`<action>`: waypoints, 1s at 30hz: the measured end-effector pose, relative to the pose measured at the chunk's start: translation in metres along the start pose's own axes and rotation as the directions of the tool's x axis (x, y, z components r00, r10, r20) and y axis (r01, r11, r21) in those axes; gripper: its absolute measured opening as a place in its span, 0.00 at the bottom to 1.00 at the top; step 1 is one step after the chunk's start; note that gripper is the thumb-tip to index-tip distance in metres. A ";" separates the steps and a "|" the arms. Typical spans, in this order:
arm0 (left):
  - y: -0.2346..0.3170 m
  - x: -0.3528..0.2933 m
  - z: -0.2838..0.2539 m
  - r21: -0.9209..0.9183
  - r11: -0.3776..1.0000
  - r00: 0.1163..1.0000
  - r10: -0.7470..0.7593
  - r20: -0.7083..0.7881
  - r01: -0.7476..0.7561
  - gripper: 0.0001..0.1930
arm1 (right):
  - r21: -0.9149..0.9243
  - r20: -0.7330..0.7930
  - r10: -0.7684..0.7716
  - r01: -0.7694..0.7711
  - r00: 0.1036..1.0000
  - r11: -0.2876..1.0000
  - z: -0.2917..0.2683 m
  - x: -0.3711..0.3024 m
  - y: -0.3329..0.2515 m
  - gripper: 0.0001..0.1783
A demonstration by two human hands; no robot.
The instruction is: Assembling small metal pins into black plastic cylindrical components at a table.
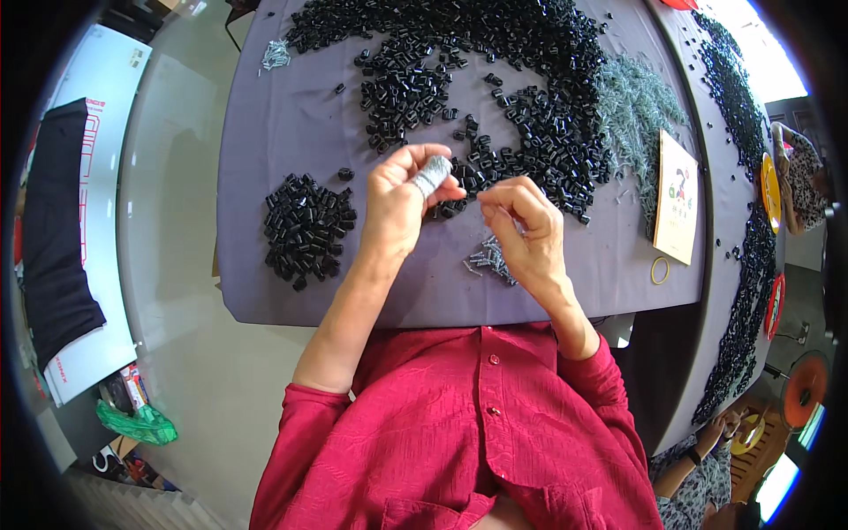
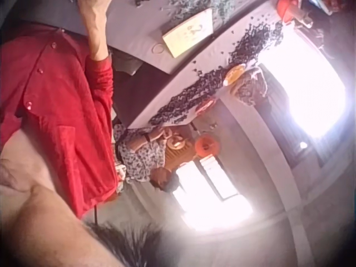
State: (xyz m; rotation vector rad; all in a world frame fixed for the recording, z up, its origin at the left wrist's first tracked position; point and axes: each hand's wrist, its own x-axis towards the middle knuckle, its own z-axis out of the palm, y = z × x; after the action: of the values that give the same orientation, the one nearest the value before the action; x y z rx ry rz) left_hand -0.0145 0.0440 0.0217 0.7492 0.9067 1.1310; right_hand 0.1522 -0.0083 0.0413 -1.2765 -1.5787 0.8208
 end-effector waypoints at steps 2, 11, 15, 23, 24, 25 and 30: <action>-0.002 -0.016 0.003 -0.133 0.989 0.997 -0.067 0.022 0.070 0.07 | 0.108 -0.066 0.024 -0.017 0.998 0.994 0.007 0.003 0.000 0.10; -0.009 -0.031 0.004 -0.220 0.968 0.992 -0.126 -0.019 0.119 0.08 | 0.084 -0.107 0.009 0.000 0.994 0.997 0.014 0.002 -0.006 0.09; -0.014 -0.032 0.007 -0.274 0.953 0.989 -0.141 -0.032 0.127 0.08 | 0.082 -0.114 0.032 -0.023 0.993 0.996 0.017 0.001 -0.007 0.09; -0.024 -0.033 0.002 -0.325 0.935 0.987 -0.159 -0.022 0.143 0.07 | -0.059 -0.109 -0.103 0.097 0.989 0.994 0.020 0.001 -0.005 0.11; -0.025 -0.033 0.003 -0.331 0.934 0.986 -0.158 -0.044 0.135 0.07 | -0.068 -0.108 -0.121 0.114 0.987 0.991 0.020 0.001 -0.005 0.12; -0.025 -0.033 0.003 -0.331 0.934 0.986 -0.159 -0.046 0.135 0.07 | -0.067 -0.106 -0.120 0.113 0.987 0.991 0.021 0.001 -0.004 0.12; -0.024 -0.036 0.003 -0.319 0.935 0.983 -0.180 -0.039 0.158 0.05 | -0.133 -0.119 -0.128 0.112 0.985 0.985 0.020 0.000 -0.003 0.12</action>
State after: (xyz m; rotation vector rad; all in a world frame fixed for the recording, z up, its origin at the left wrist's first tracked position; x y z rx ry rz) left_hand -0.0076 0.0032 0.0097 0.3658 0.8052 1.1185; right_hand 0.1325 -0.0083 0.0369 -1.2827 -1.6074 0.5610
